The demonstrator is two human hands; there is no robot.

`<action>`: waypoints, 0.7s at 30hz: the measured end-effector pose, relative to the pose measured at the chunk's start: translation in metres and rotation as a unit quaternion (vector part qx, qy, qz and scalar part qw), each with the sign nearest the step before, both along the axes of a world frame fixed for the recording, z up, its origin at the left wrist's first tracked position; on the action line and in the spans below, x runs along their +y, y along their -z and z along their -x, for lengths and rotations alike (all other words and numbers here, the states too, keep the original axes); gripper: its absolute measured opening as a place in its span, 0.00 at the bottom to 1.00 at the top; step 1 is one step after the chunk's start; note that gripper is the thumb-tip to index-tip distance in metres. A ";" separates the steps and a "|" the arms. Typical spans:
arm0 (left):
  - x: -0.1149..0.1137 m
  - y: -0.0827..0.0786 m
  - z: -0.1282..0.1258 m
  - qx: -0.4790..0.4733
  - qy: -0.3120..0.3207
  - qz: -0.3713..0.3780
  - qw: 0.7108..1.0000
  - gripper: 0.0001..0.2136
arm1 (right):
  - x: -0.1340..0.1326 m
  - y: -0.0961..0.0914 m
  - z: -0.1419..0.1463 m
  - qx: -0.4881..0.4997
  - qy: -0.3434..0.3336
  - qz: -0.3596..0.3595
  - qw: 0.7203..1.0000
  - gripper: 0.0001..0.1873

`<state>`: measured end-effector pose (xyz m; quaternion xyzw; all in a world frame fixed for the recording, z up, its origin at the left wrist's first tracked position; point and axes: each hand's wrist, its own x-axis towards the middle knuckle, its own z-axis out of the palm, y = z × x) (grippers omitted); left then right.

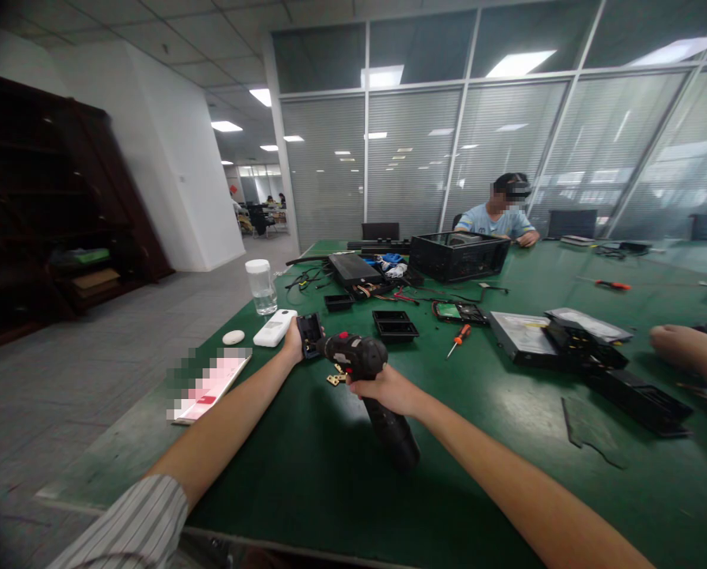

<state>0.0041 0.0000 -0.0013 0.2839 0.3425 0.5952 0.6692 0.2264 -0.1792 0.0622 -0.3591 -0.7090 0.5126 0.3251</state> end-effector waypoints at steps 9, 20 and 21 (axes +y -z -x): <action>0.001 0.001 0.000 -0.006 0.001 0.016 1.000 0.22 | -0.002 -0.002 0.001 -0.007 0.018 0.012 1.000 0.07; 0.002 0.002 0.001 0.007 0.004 -0.002 1.000 0.22 | -0.004 -0.004 0.002 0.001 0.011 -0.001 1.000 0.05; 0.002 0.002 0.000 0.008 0.003 -0.002 1.000 0.22 | -0.004 -0.004 0.002 -0.001 0.010 -0.003 1.000 0.05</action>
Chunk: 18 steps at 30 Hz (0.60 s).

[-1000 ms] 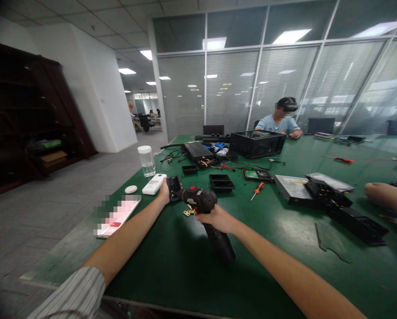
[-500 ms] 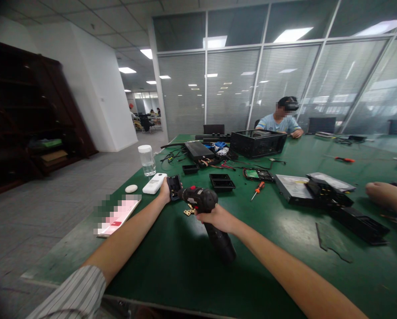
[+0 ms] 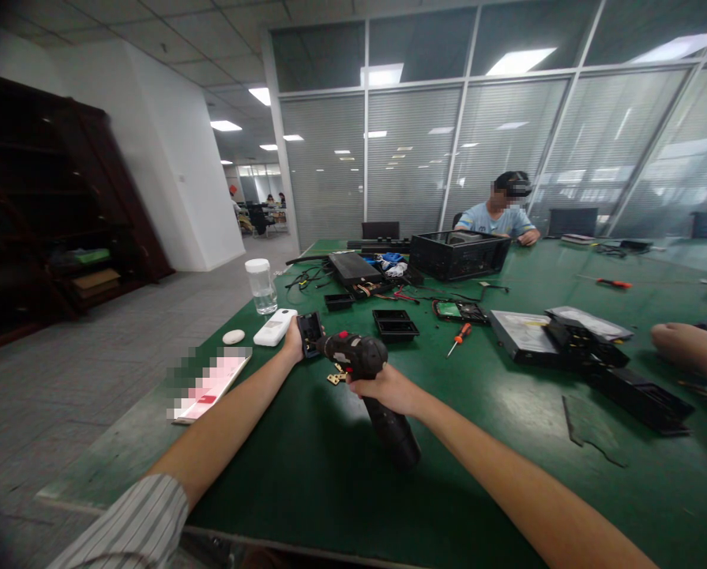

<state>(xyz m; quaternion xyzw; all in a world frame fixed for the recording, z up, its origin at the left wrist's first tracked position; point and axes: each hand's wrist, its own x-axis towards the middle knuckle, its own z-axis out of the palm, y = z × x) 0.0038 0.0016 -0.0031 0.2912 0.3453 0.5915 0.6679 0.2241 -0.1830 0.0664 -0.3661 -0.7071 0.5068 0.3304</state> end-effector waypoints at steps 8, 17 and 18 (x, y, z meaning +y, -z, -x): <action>0.001 0.002 0.001 0.010 0.001 -0.003 1.000 0.22 | -0.003 -0.005 0.001 -0.003 -0.006 0.001 1.000 0.08; 0.002 0.001 0.000 -0.006 -0.001 0.000 1.000 0.22 | -0.002 -0.003 0.000 -0.004 0.000 0.000 1.000 0.08; 0.001 0.001 0.000 -0.007 -0.001 -0.001 1.000 0.22 | -0.001 -0.002 0.000 -0.002 -0.002 0.001 1.000 0.08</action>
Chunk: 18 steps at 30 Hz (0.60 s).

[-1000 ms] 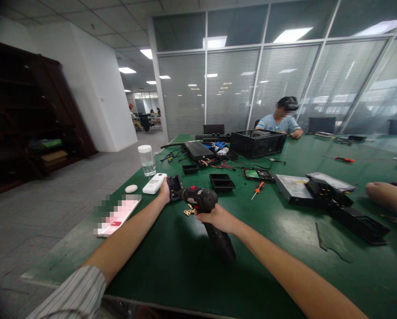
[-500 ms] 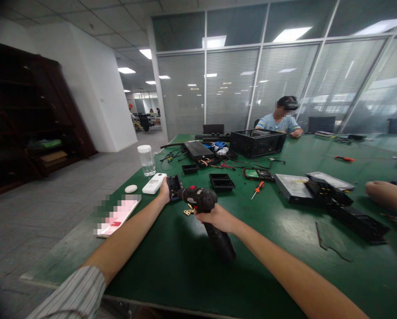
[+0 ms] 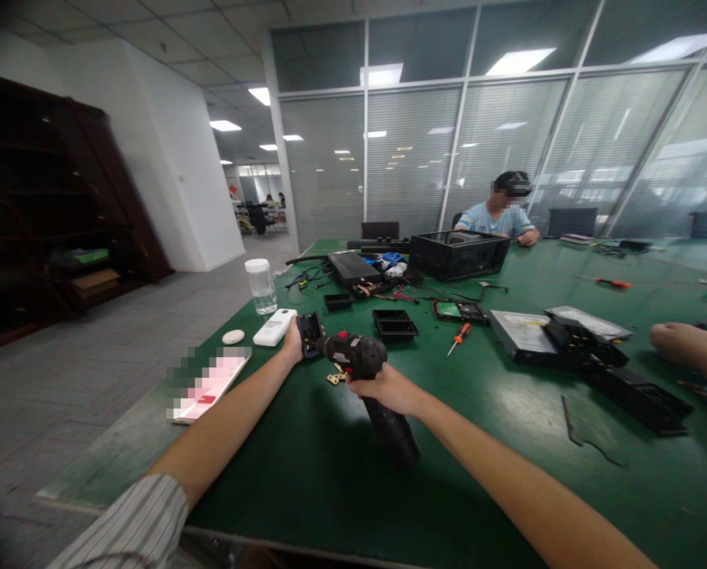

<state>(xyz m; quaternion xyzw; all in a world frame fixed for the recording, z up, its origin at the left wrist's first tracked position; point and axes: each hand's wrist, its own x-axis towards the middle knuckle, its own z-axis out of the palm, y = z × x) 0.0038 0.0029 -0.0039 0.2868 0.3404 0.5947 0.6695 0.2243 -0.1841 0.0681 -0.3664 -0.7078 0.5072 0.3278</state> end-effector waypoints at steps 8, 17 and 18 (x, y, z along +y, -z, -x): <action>0.000 -0.001 0.000 0.006 0.001 0.005 1.000 0.22 | 0.002 0.001 0.000 0.013 -0.007 -0.002 1.000 0.08; -0.002 -0.003 0.000 0.005 0.002 0.009 1.000 0.22 | 0.001 0.001 0.000 0.008 -0.009 -0.001 1.000 0.08; -0.003 -0.003 0.000 0.005 0.002 0.008 1.000 0.22 | 0.002 0.002 -0.001 0.008 -0.009 -0.002 1.000 0.08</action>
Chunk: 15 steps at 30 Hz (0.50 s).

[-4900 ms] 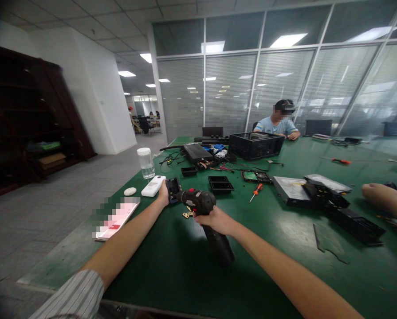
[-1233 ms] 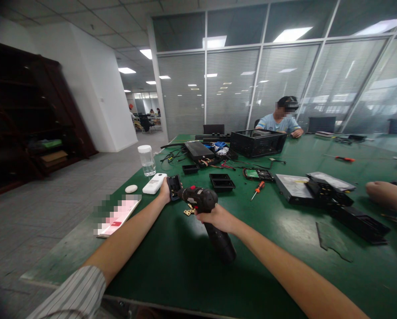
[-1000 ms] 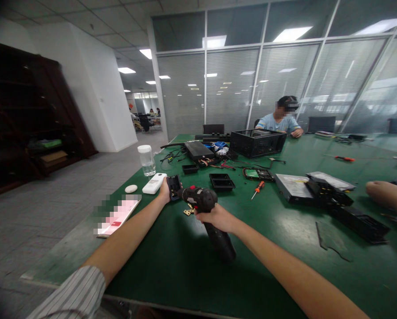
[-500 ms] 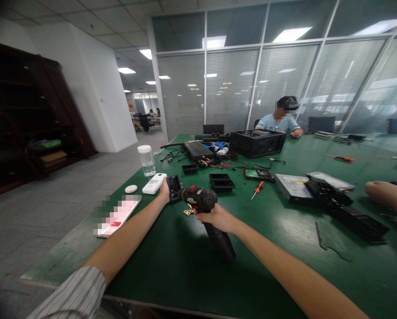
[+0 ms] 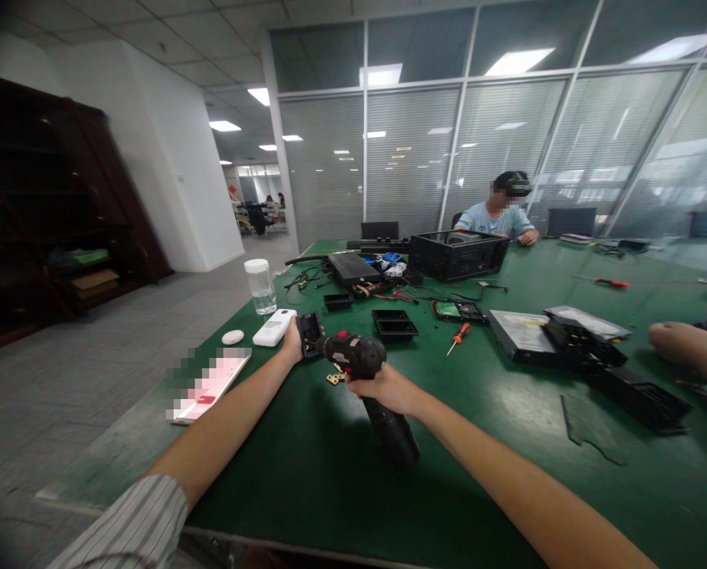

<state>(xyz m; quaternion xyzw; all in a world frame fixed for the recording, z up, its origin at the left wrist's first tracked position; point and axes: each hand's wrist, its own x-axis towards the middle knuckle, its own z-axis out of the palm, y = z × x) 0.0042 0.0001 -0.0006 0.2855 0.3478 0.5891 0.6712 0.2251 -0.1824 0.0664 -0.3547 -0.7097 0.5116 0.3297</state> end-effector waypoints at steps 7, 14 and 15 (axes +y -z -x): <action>-0.001 -0.001 0.000 -0.001 0.000 0.003 1.000 0.22 | 0.001 0.002 0.000 0.001 0.004 0.004 1.000 0.07; -0.001 -0.001 0.000 -0.010 -0.004 0.002 1.000 0.22 | -0.001 -0.002 0.000 -0.002 0.003 0.006 1.000 0.07; -0.001 -0.001 0.000 -0.008 -0.004 -0.002 1.000 0.22 | -0.002 -0.002 0.001 -0.001 0.005 0.007 1.000 0.07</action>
